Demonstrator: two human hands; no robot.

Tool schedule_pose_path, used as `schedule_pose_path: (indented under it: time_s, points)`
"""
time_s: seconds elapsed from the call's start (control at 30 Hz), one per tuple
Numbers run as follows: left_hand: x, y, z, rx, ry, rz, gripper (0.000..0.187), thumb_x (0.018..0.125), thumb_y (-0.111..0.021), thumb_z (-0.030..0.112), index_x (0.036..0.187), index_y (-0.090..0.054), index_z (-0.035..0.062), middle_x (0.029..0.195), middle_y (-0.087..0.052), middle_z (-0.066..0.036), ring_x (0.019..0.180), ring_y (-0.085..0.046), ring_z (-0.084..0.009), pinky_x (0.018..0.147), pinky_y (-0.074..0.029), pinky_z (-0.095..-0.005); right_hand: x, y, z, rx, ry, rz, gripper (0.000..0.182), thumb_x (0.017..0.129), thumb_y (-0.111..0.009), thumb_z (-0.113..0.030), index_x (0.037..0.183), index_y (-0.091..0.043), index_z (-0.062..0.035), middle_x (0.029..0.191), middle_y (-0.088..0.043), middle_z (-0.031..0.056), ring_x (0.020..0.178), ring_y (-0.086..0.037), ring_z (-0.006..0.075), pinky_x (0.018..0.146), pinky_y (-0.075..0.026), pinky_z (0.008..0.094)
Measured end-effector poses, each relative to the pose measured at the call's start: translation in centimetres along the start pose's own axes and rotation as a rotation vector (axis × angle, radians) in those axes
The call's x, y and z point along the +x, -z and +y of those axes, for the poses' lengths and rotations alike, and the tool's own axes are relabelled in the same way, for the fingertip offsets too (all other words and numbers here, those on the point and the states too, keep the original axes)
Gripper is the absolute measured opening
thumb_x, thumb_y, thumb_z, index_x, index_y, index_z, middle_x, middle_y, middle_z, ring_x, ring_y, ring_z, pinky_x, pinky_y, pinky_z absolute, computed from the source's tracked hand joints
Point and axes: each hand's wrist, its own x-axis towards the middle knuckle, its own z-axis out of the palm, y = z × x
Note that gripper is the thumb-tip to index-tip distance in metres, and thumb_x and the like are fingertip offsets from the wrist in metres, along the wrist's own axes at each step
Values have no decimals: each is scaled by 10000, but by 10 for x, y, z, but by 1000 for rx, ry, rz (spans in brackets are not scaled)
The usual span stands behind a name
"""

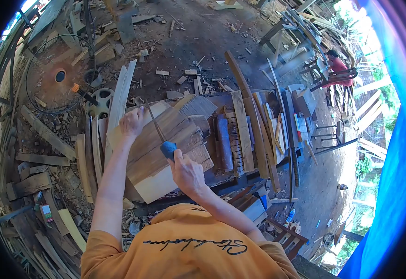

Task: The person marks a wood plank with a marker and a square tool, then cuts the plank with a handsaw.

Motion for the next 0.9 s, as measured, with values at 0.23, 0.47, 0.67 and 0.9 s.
schedule_pose_path:
  time_s: [0.23, 0.47, 0.67, 0.9]
  points:
    - [0, -2, 3, 21, -6, 16, 507, 993, -343, 421, 853, -667, 57, 828, -681, -188, 836, -651, -374, 787, -466, -483, 22, 36, -10, -133, 20, -61, 245, 924, -573, -270, 964, -480, -48, 765, -631, 186, 648, -644, 401, 546, -509, 489]
    - [1, -2, 3, 2, -31, 20, 505, 994, -340, 423, 865, -672, 66, 853, -685, -188, 849, -655, -367, 803, -465, -479, -7, -11, 3, -46, -45, 52, 247, 929, -564, -259, 997, -466, -43, 752, -622, 180, 640, -639, 394, 544, -512, 472]
    - [1, -17, -10, 24, -54, 68, 520, 992, -339, 431, 844, -677, 65, 872, -688, -188, 855, -657, -370, 786, -478, -477, 30, 31, -20, -90, -39, 174, 289, 915, -581, -259, 1052, -439, -47, 792, -621, 183, 656, -642, 393, 551, -512, 476]
    - [0, -4, -3, 1, -57, 27, 534, 980, -354, 467, 851, -665, 52, 878, -677, -208, 866, -642, -394, 764, -471, -496, 53, 61, 67, 279, -251, 260, 397, 764, -755, -265, 1038, -573, -43, 812, -648, 171, 736, -648, 329, 696, -501, 425]
